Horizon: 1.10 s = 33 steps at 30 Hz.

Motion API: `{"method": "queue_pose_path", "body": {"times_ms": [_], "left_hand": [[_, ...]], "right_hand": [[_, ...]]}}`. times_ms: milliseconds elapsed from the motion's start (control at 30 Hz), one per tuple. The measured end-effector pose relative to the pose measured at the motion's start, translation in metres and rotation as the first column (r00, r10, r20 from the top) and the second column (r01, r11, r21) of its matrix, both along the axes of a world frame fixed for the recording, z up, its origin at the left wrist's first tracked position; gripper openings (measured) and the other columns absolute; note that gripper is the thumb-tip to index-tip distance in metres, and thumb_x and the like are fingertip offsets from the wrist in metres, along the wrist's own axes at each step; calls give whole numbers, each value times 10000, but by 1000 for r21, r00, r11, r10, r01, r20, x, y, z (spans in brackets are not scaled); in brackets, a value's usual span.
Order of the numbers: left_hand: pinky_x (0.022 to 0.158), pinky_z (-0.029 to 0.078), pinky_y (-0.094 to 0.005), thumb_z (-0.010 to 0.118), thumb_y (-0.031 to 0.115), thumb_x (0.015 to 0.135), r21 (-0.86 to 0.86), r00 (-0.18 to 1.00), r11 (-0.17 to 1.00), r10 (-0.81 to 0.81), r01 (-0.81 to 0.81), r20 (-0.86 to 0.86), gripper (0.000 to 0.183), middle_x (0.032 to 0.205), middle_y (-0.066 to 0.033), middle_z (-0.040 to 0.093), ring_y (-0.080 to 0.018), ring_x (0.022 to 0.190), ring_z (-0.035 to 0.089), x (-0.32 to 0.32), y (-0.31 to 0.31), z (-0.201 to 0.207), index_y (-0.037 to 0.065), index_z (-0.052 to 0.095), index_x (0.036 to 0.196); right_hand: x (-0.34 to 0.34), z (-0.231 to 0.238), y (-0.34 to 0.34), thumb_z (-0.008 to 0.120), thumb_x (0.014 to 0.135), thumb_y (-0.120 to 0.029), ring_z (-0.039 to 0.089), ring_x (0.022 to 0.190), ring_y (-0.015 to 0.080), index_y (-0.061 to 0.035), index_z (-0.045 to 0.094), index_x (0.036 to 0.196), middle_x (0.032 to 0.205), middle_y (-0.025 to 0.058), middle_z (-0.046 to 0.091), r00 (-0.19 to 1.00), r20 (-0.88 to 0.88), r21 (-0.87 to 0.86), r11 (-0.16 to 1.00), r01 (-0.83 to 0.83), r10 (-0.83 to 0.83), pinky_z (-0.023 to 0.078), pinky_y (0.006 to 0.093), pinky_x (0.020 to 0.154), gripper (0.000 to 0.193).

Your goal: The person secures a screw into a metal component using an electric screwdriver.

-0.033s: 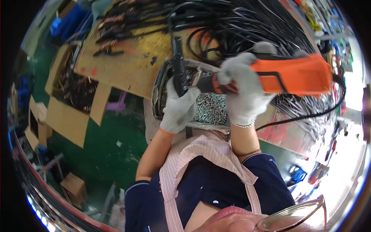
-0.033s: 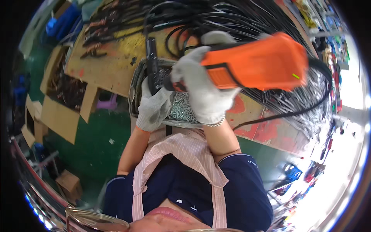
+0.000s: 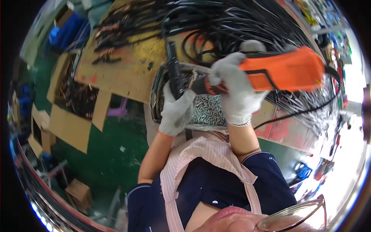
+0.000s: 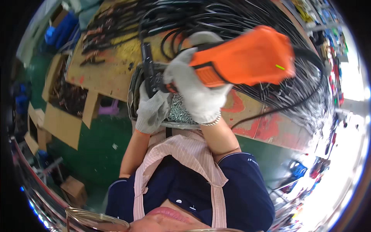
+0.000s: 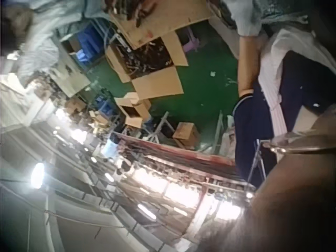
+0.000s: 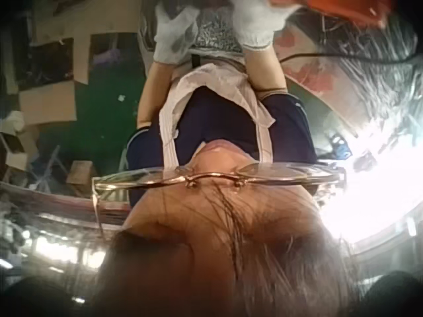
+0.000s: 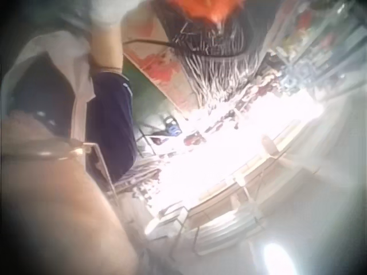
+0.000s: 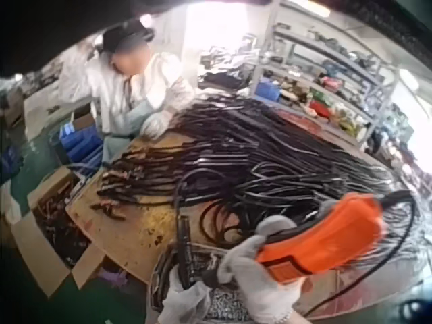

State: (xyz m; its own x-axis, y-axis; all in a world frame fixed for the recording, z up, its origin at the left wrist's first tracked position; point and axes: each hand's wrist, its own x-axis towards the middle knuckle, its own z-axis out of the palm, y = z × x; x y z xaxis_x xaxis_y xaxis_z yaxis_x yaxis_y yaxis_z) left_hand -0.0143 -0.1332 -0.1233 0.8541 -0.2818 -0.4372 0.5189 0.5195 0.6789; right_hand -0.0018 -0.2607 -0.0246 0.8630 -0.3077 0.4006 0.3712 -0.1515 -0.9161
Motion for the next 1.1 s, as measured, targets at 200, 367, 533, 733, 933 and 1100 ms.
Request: {"method": "queue_pose_path", "body": {"times_ms": [200, 367, 533, 733, 933, 1100], "left_hand": [[351, 334, -226, 572, 73, 941, -37, 992, 997, -70, 74, 106, 367, 745, -16, 499, -60, 438, 412, 7, 6, 0, 100, 436, 1281], [339, 299, -218, 528, 46, 959, -97, 942, 986, -95, 132, 322, 412, 737, -10, 465, -57, 414, 339, -5, -33, 87, 138, 437, 1350], [433, 340, -206, 595, 75, 928, -139, 824, 860, -407, 492, 394, 151, 681, -5, 470, -66, 514, 435, 11, -147, 160, 82, 468, 1010], [801, 599, -407, 609, 60, 930, -274, 789, 770, -437, 576, 431, 344, 955, -108, 585, -212, 809, 650, 36, -277, 143, 22, 355, 1158], [870, 567, -372, 592, 87, 953, -11, 619, 691, -640, 723, 456, 430, 1046, -122, 628, -220, 951, 659, 51, -240, 132, -13, 430, 1339], [836, 566, -337, 590, 100, 957, 82, 705, 855, -473, 512, 528, 381, 1059, -109, 644, -176, 909, 662, 75, -139, 104, 0, 479, 1307]], "right_hand": [[-36, 7, -35, 531, 835, 84, 530, 565, 181, -102, 357, 1302, 736, 78, 542, 925, 334, 700, 705, -116, -179, 472, 306, 517, 533], [-88, 17, -106, 493, 934, -15, 348, 630, 73, -72, 385, 1316, 726, -7, 379, 671, 405, 662, 706, 254, -621, 325, 224, 558, 402], [-137, 0, -153, 510, 944, -26, 342, 648, 81, -18, 413, 1276, 733, -6, 372, 607, 463, 704, 684, 190, -646, 342, 224, 589, 345], [-149, 9, -159, 494, 923, 30, 332, 610, 95, -29, 393, 1302, 704, -7, 351, 507, 441, 721, 628, 292, -741, 330, 242, 538, 397], [-132, 0, -145, 490, 928, 25, 325, 650, 97, 4, 379, 1329, 813, 28, 456, 689, 362, 773, 616, 155, -628, 342, 239, 552, 417], [-98, -9, -119, 523, 847, 49, 523, 545, 143, -135, 266, 1457, 964, 147, 598, 995, 70, 679, 734, 7, -75, 463, 275, 482, 687]]}}
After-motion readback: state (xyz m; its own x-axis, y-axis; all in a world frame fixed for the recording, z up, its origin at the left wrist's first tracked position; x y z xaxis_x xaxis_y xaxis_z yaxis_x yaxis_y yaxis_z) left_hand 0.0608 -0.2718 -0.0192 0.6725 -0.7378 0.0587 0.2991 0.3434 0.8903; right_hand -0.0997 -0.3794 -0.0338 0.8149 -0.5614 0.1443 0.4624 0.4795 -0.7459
